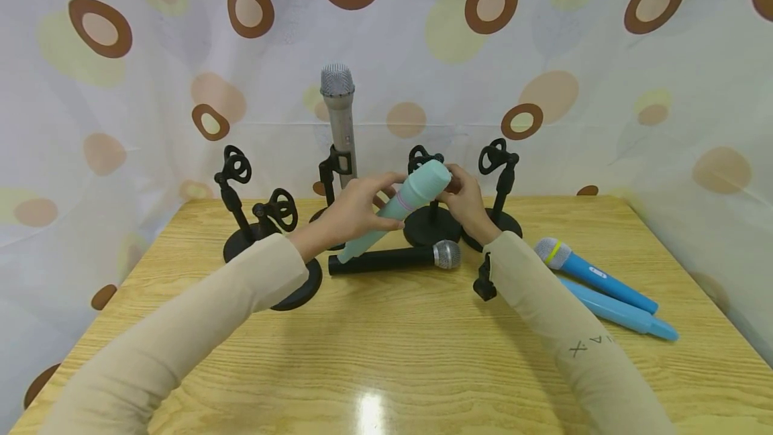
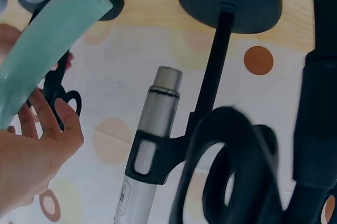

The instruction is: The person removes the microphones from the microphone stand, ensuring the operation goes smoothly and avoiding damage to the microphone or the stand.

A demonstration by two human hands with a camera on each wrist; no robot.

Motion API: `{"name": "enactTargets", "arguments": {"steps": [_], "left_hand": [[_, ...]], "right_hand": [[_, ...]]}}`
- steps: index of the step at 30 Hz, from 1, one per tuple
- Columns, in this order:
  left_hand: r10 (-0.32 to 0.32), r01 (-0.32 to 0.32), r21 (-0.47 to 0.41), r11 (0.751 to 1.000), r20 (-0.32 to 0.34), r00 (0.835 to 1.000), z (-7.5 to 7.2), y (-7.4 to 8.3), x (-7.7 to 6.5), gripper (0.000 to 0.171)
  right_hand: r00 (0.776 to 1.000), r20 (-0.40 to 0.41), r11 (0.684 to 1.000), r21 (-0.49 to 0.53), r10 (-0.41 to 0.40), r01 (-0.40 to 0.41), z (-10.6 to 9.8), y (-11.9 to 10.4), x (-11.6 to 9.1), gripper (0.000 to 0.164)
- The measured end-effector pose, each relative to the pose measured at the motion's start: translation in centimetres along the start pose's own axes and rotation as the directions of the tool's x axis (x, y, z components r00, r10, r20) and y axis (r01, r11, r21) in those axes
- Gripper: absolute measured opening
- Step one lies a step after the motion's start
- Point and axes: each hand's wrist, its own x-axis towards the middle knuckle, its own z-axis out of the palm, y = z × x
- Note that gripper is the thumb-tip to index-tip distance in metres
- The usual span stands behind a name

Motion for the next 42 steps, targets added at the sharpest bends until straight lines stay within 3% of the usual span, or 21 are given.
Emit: {"name": "enactTargets", "arguments": {"steps": [13, 21, 30, 42], "left_hand": [[-0.051, 0.026, 0.155, 0.988, 0.161, 0.986, 2.3, -0.9, -2.4, 0.063], [-0.047, -0.005, 0.225, 0.974, 0.229, 0.972, 4.2, -1.5, -3.3, 0.06], [-0.025, -0.037, 0.221, 0.975, 0.271, 0.962, 5.6, -2.2, -3.9, 0.059], [-0.054, -0.008, 0.191, 0.981, 0.32, 0.946, 7.5, -2.4, -4.5, 0.054]], "right_hand": [[0.999, 0.004, 0.997, -0.063, 0.04, -0.04, 0.0, -0.2, -0.1, 0.05], [0.997, 0.021, 0.996, -0.047, 0.078, -0.077, -0.1, -0.1, 0.0, 0.053], [0.995, 0.035, 0.995, -0.055, 0.089, -0.086, -0.3, -0.2, -0.1, 0.053], [0.992, 0.063, 0.994, -0.026, 0.108, -0.107, -0.5, -0.5, -0.4, 0.054]]}}
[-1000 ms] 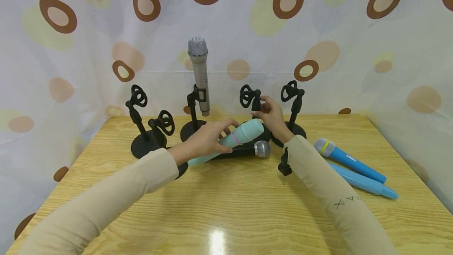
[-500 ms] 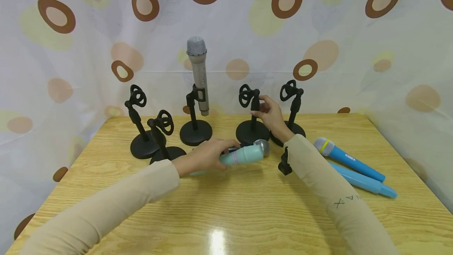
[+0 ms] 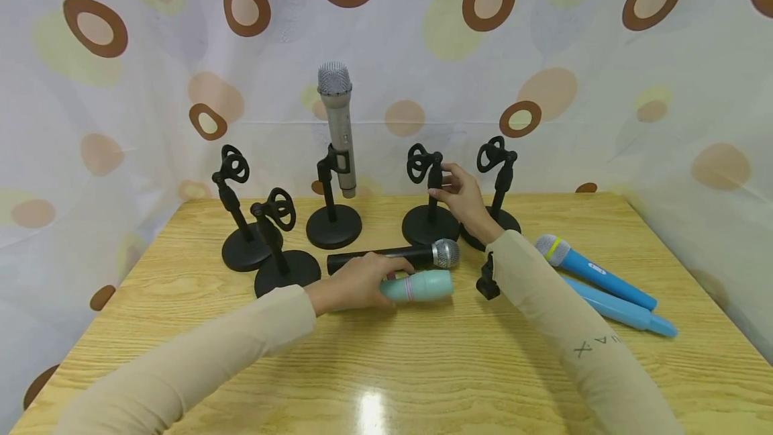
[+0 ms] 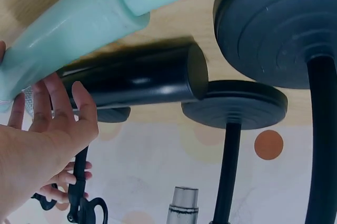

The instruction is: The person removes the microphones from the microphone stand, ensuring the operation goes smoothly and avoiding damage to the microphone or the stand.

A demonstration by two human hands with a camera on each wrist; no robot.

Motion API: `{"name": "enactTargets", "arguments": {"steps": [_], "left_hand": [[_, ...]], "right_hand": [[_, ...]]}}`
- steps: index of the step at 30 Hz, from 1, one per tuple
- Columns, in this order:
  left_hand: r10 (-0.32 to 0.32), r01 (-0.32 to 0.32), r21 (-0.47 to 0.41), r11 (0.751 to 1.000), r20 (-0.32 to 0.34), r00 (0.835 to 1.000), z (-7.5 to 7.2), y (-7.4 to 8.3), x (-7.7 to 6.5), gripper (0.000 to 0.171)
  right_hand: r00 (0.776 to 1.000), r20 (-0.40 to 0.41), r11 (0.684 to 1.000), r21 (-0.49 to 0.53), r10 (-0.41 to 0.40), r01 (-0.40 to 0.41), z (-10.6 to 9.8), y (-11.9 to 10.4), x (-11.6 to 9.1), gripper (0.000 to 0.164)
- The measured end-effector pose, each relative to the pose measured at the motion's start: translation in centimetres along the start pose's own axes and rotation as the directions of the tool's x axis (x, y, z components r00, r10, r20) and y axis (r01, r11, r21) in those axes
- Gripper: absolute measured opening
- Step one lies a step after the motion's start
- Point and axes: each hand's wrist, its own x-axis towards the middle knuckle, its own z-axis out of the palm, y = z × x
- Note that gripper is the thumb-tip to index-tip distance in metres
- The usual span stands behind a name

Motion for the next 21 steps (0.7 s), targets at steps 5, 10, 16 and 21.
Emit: {"name": "enactTargets", "arguments": {"steps": [5, 10, 16, 21], "left_hand": [[-0.014, 0.014, -0.012, 1.0, 0.013, 1.0, 0.5, 0.0, 0.0, 0.052], [-0.031, 0.031, -0.019, 0.999, 0.029, 0.999, 1.0, -0.1, 0.1, 0.051], [-0.03, 0.03, -0.008, 1.0, 0.021, 0.999, 1.3, -0.3, -0.1, 0.05], [-0.033, 0.033, -0.012, 0.999, 0.003, 0.999, 1.4, -0.4, -0.2, 0.05]], "right_hand": [[1.0, 0.002, 1.0, 0.008, 0.01, -0.01, 0.0, -0.2, -0.1, 0.053], [1.0, 0.003, 1.0, 0.02, 0.018, -0.018, 0.0, -0.4, -0.3, 0.052], [0.999, 0.008, 0.999, 0.019, 0.046, -0.046, 0.0, -0.6, -0.3, 0.05], [0.998, 0.008, 0.998, 0.003, 0.063, -0.063, 0.1, -0.8, -0.4, 0.051]]}}
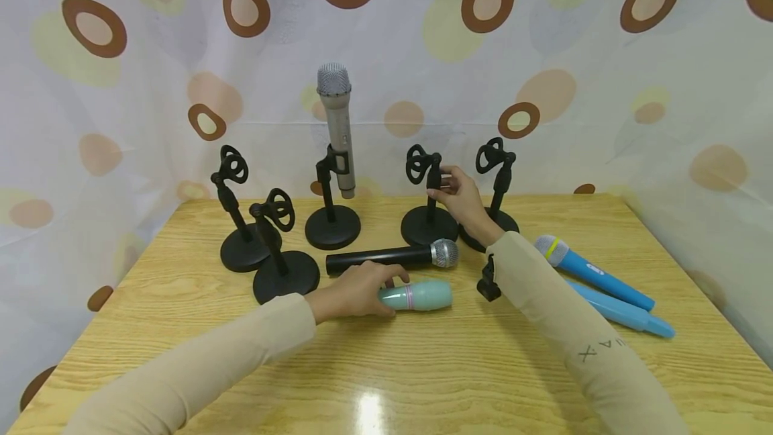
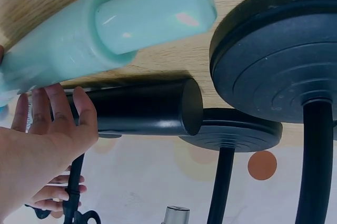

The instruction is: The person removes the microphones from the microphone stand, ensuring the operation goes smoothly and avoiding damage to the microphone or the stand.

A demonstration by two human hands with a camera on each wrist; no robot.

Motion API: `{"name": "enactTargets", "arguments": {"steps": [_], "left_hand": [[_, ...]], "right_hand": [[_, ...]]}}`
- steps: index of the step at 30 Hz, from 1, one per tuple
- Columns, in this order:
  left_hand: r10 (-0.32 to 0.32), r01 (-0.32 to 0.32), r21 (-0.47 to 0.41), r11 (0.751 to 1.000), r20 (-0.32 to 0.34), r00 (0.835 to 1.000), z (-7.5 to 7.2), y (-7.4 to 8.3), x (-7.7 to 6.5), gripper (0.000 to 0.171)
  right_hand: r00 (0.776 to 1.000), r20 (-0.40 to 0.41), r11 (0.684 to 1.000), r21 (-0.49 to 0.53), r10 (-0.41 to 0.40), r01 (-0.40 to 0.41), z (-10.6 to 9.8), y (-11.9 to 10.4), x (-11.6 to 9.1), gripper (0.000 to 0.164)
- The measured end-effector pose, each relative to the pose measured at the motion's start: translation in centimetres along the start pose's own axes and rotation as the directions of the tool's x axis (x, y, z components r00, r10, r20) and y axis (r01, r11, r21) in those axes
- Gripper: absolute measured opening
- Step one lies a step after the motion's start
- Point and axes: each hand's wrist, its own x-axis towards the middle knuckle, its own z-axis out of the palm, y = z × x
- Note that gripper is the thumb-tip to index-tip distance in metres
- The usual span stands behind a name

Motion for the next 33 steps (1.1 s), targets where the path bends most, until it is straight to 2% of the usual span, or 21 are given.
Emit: {"name": "enactTargets", "arguments": {"steps": [13, 23, 29, 33], "left_hand": [[-0.02, 0.02, 0.003, 1.0, 0.002, 1.0, 0.5, -0.4, -0.4, 0.05], [-0.024, 0.023, -0.037, 0.999, -0.021, 0.999, 0.1, -0.5, -0.7, 0.054], [-0.013, 0.006, -0.087, 0.996, -0.08, 0.997, -0.8, -0.2, -0.5, 0.054], [-0.009, -0.01, -0.122, 0.992, -0.154, 0.988, -1.9, 0.1, -0.4, 0.051]], "right_hand": [[1.0, -0.014, 0.999, -0.028, 0.016, -0.016, 0.0, -0.7, -0.4, 0.055], [0.999, -0.021, 0.998, -0.039, -0.039, 0.038, -0.7, -2.0, -0.4, 0.055], [0.996, -0.005, 0.995, -0.029, -0.094, 0.094, -1.4, -2.9, -0.4, 0.057], [0.993, 0.002, 0.992, -0.047, -0.12, 0.12, -1.6, -3.5, -0.2, 0.057]]}}
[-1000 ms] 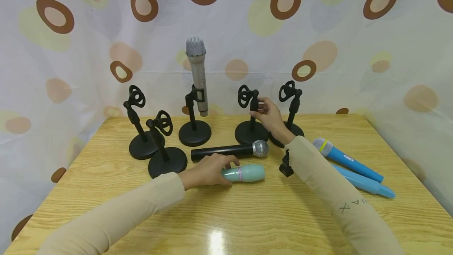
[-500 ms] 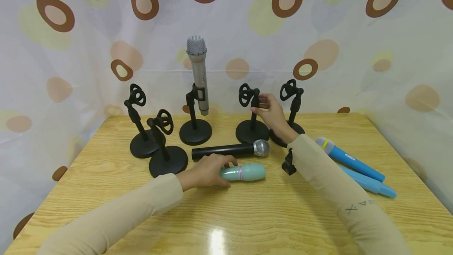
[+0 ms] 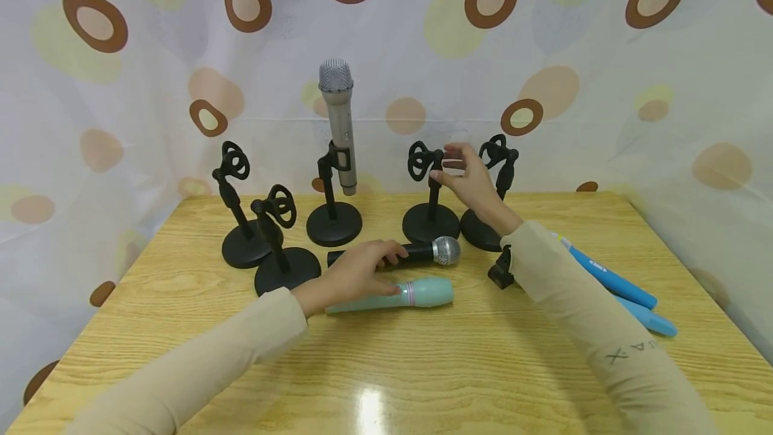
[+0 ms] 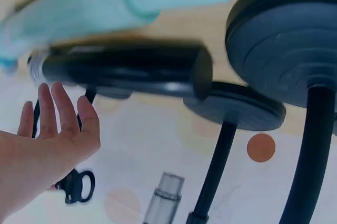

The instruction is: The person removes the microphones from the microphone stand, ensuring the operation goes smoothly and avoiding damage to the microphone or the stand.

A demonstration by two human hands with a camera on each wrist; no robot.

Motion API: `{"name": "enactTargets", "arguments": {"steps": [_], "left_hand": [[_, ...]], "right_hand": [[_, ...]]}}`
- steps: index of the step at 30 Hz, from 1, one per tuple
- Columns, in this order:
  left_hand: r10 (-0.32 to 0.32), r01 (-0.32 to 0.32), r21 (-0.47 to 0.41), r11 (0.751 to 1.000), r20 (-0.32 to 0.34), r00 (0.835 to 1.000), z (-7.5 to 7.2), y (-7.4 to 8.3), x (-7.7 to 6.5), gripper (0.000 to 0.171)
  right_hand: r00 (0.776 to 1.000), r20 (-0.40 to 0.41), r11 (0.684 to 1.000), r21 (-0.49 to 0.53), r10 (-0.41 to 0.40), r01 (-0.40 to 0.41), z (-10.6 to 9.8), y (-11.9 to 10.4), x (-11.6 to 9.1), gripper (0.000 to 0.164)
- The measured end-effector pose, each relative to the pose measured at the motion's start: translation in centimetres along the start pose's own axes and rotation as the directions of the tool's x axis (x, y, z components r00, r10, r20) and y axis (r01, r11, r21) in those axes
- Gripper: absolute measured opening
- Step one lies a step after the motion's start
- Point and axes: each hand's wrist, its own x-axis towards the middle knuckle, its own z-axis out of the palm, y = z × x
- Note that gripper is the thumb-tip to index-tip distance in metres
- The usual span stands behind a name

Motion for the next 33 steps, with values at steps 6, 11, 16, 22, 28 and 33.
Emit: {"name": "enactTargets", "arguments": {"steps": [6, 11, 16, 22, 28, 33], "left_hand": [[-0.022, 0.009, -0.087, 0.996, -0.15, 0.988, -1.5, 0.1, 0.6, 0.051], [-0.092, 0.061, -0.129, 0.99, -0.253, 0.963, -2.1, 0.0, 1.1, 0.052], [-0.138, 0.082, -0.168, 0.982, -0.356, 0.924, -2.3, -0.5, 1.4, 0.051], [-0.186, 0.077, -0.243, 0.967, -0.467, 0.864, -2.3, -2.0, 1.7, 0.048], [-0.261, 0.106, -0.299, 0.948, -0.545, 0.797, -2.2, -3.8, 1.9, 0.048], [-0.339, 0.151, -0.35, 0.924, -0.575, 0.745, -2.0, -5.1, 2.1, 0.051]], "right_hand": [[0.999, 0.009, 0.999, -0.016, -0.035, 0.035, -0.3, -1.3, 0.2, 0.055], [0.999, 0.014, 0.998, -0.043, -0.047, 0.048, -0.2, -2.2, 0.5, 0.055], [0.996, 0.015, 0.993, -0.074, -0.087, 0.088, 0.1, -3.0, 1.0, 0.054], [0.99, 0.016, 0.983, -0.112, -0.143, 0.144, 0.6, -3.7, 1.7, 0.052], [0.984, 0.021, 0.974, -0.139, -0.178, 0.18, 1.3, -4.7, 2.5, 0.051], [0.982, 0.04, 0.974, -0.122, -0.186, 0.19, 2.0, -5.5, 3.2, 0.051]]}}
